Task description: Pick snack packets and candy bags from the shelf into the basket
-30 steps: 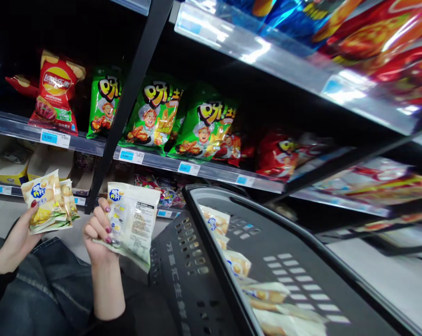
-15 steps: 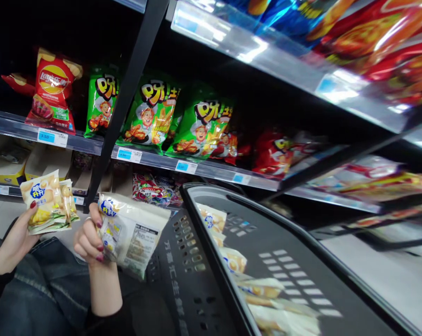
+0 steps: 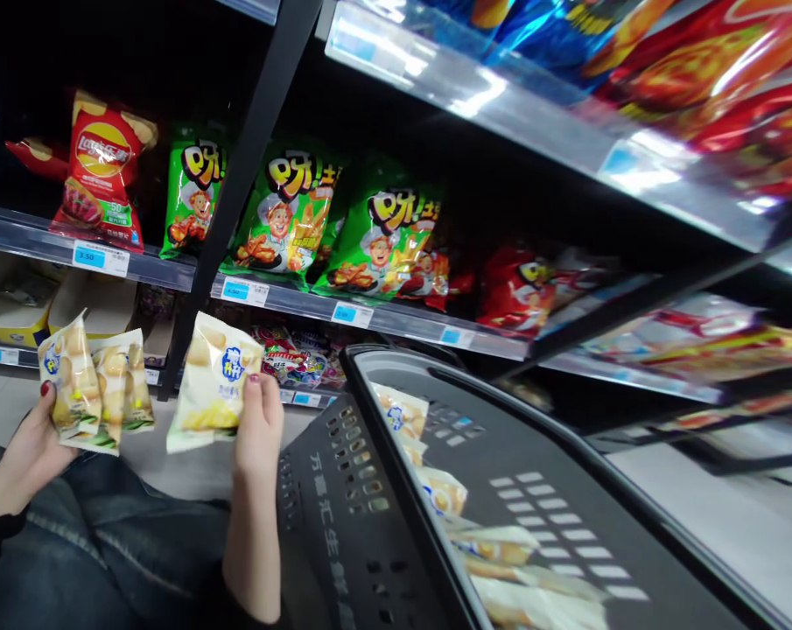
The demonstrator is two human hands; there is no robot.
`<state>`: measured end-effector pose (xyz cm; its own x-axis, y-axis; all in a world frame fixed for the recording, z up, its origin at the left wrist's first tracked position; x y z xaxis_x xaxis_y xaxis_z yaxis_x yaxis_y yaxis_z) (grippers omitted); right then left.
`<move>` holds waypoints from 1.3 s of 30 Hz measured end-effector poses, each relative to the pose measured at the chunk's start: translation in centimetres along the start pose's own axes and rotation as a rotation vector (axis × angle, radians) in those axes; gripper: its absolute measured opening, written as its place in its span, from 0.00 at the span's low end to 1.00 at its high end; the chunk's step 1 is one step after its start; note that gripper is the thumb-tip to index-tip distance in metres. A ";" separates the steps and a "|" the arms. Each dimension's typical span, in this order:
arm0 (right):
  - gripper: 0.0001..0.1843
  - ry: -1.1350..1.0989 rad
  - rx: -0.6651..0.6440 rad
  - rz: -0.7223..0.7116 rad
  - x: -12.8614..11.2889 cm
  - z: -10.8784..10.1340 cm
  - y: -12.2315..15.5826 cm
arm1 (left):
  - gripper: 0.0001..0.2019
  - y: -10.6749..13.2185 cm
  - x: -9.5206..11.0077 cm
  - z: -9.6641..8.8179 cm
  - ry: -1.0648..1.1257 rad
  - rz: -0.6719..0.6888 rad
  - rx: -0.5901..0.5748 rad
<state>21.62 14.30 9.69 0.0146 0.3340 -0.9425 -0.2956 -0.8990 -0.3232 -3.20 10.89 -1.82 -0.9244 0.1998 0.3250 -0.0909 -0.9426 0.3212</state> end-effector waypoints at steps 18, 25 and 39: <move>0.09 0.584 -0.443 -0.117 0.4 7.9 3.7 | 0.22 0.5 -1.6 0.2 -0.129 -0.109 -0.040; 0.10 0.458 -0.486 0.042 3.0 9.2 4.5 | 0.22 0.8 -2.4 0.3 -0.168 -0.192 -0.079; 0.16 0.559 -0.402 -0.104 -1.0 10.9 7.3 | 0.18 0.4 0.6 -0.3 -0.544 0.247 0.130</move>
<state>9.02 10.50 9.22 0.5448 0.3253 -0.7729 0.1094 -0.9414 -0.3192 -3.92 10.58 -1.77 -0.5878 0.1195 0.8001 0.1798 -0.9450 0.2733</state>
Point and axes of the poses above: each hand's wrist, its own y-axis away from the middle knuckle, its own z-axis out of the palm, x = y × z, the point moved 9 cm from there along -y, towards the middle knuckle, and after that the axes turned 5 degrees about -z, right-handed, at the moved point
